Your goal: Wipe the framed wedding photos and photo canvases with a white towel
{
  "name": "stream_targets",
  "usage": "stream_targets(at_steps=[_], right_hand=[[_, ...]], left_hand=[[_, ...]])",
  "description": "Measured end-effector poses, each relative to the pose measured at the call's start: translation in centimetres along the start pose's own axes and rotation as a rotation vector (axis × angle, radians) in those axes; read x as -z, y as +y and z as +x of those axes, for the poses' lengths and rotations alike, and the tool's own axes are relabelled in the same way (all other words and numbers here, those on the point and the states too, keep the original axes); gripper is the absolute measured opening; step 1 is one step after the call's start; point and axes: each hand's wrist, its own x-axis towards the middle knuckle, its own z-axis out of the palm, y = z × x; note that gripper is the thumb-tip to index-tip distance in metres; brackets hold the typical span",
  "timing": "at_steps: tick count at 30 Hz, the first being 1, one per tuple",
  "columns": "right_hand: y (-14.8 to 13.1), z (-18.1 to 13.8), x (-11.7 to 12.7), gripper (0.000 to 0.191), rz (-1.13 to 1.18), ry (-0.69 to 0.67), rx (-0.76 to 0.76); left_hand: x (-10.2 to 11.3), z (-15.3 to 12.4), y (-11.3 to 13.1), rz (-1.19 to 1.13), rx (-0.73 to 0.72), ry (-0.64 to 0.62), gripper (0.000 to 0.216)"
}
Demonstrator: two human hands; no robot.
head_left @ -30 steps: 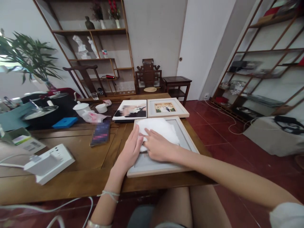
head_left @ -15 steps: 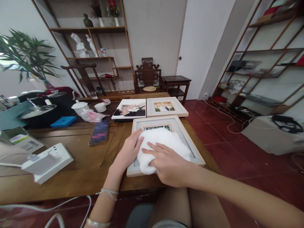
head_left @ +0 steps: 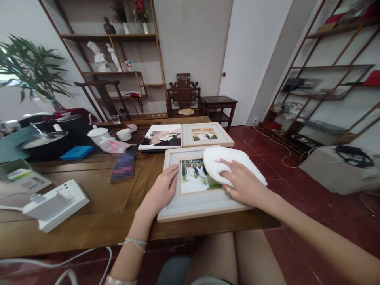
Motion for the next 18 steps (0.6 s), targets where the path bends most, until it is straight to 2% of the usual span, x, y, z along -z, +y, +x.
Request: stream_targets(at_steps=[4, 7, 10, 14, 18], right_hand=[[1.2, 5.3, -1.8, 0.044, -0.071, 0.047, 0.026], [0.2, 9.2, -2.5, 0.050, -0.083, 0.017, 0.162], [-1.5, 11.5, -3.2, 0.051, -0.090, -0.035, 0.311], [-1.6, 11.3, -3.3, 0.048, -0.102, -0.076, 0.345], [1.1, 8.8, -1.8, 0.047, -0.122, -0.100, 0.248]], left_hand=[[-0.1, 0.1, -0.3, 0.014, -0.006, 0.009, 0.042], [-0.1, 0.1, -0.3, 0.015, -0.013, 0.019, 0.042], [0.0, 0.1, -0.3, 0.012, -0.021, 0.025, 0.040], [0.0, 0.0, -0.2, 0.003, -0.027, 0.031, 0.040], [-0.2, 0.0, -0.3, 0.003, -0.028, 0.023, 0.041]])
